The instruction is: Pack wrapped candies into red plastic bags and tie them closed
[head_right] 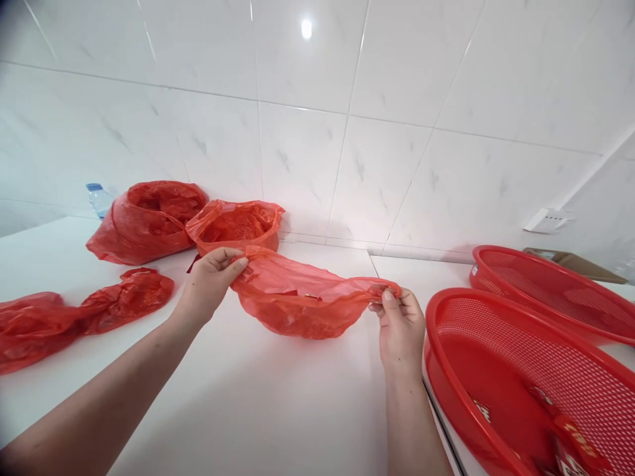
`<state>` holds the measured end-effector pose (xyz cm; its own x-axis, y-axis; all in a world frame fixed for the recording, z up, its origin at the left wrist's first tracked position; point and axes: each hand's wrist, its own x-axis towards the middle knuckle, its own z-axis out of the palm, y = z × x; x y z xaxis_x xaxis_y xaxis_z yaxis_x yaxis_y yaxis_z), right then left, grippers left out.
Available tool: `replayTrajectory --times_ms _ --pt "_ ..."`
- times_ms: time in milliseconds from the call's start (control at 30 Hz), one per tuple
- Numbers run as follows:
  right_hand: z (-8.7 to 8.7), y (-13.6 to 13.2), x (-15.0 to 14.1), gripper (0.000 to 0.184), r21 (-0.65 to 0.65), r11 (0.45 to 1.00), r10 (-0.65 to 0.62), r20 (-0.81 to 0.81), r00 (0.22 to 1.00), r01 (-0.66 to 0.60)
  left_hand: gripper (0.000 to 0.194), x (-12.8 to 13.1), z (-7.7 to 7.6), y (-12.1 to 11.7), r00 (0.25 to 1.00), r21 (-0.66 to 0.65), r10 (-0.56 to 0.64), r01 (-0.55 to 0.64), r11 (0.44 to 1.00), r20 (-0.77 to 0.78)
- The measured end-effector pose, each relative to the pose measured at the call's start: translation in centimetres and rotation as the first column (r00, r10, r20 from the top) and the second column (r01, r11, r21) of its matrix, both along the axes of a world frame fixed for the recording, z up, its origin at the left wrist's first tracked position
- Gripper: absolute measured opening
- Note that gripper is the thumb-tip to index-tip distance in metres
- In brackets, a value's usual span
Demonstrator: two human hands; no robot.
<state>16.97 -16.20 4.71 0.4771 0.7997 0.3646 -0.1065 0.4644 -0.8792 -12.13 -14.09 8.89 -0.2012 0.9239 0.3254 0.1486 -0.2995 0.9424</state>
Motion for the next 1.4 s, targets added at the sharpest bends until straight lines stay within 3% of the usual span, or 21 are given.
replayTrajectory --times_ms 100,133,233,333,467,600,700,767,800,867,933,967,1033,1133,1233,1333,1400 --pt "0.4 -0.3 0.0 0.021 0.032 0.977 -0.212 0.050 0.976 0.210 0.019 0.5 1.9 -0.8 0.994 0.087 -0.045 0.037 0.996 0.096" --pt "0.6 -0.4 0.0 0.020 0.036 0.976 -0.214 0.043 0.976 0.213 0.019 0.6 2.2 -1.1 0.992 0.096 -0.070 0.060 0.994 0.108" --pt "0.7 -0.3 0.3 0.017 0.053 0.998 0.046 -0.101 0.994 -0.041 0.017 1.2 3.0 -2.0 0.998 0.093 -0.060 0.058 0.994 0.021" --pt "0.8 -0.3 0.1 0.024 0.026 0.965 0.258 -0.255 0.932 -0.260 0.017 2.0 3.4 -2.6 0.994 0.092 -0.017 0.027 0.995 -0.105" --pt "1.5 -1.4 -1.5 0.039 -0.046 0.883 0.420 -0.367 0.830 -0.467 0.018 3.9 2.9 -2.9 0.958 0.006 -0.286 0.286 0.958 -0.006" --pt "2.4 -3.0 -4.4 0.045 -0.257 0.781 0.548 -0.153 0.822 -0.569 0.014 6.5 1.5 -2.9 0.856 -0.072 -0.506 0.514 0.855 0.108" --pt "2.4 -3.7 -6.0 0.058 -0.357 0.665 0.710 0.033 0.703 -0.655 0.015 8.2 0.9 -3.3 0.802 -0.082 -0.580 0.594 0.800 0.146" --pt "2.1 -3.7 -6.6 0.041 -0.418 0.628 0.743 0.074 0.665 -0.656 0.022 8.8 0.8 -3.7 0.747 -0.092 -0.651 0.663 0.743 0.130" --pt "1.9 -3.6 -6.7 0.033 -0.449 0.639 0.724 0.076 0.685 -0.625 0.026 8.9 0.8 -3.9 0.730 -0.079 -0.676 0.683 0.726 0.102" --pt "1.6 -3.2 -6.9 0.035 -0.488 0.682 0.644 0.046 0.764 -0.546 0.027 8.8 0.8 -4.1 0.784 0.009 -0.621 0.621 0.784 -0.023" --pt "1.5 -2.9 -7.0 0.038 -0.496 0.698 0.588 -0.015 0.808 -0.517 0.021 8.4 0.6 -4.1 0.879 0.174 -0.423 0.462 0.870 -0.218" --pt "1.5 -2.9 -7.0 0.039 -0.496 0.698 0.572 -0.045 0.819 -0.516 0.019 8.2 0.4 -4.0 0.886 0.247 -0.332 0.418 0.874 -0.324" --pt "1.5 -2.8 -7.1 0.039 -0.512 0.699 0.532 -0.095 0.841 -0.499 0.018 7.8 -0.2 -3.6 0.809 0.306 -0.255 0.463 0.832 -0.530" --pt "1.5 -2.8 -7.0 0.042 -0.534 0.705 0.489 -0.108 0.865 -0.466 0.014 7.6 -1.4 -2.7 0.664 0.263 -0.239 0.562 0.784 -0.708" --pt "1.1 -2.6 -6.4 0.044 -0.503 0.679 0.577 -0.086 0.812 -0.535 0.016 7.4 -2.7 -2.0 0.677 0.203 -0.228 0.494 0.845 -0.699" --pt "0.4 -2.1 -5.5 0.047 -0.445 0.649 0.636 -0.129 0.761 -0.617 0.011 7.2 -3.7 -1.6 0.794 0.118 -0.244 0.367 0.923 -0.557" --pt "0.0 -1.8 -5.3 0.045 -0.432 0.643 0.650 -0.131 0.749 -0.633 0.010 7.1 -4.2 -1.5 0.847 0.091 -0.255 0.332 0.939 -0.466"
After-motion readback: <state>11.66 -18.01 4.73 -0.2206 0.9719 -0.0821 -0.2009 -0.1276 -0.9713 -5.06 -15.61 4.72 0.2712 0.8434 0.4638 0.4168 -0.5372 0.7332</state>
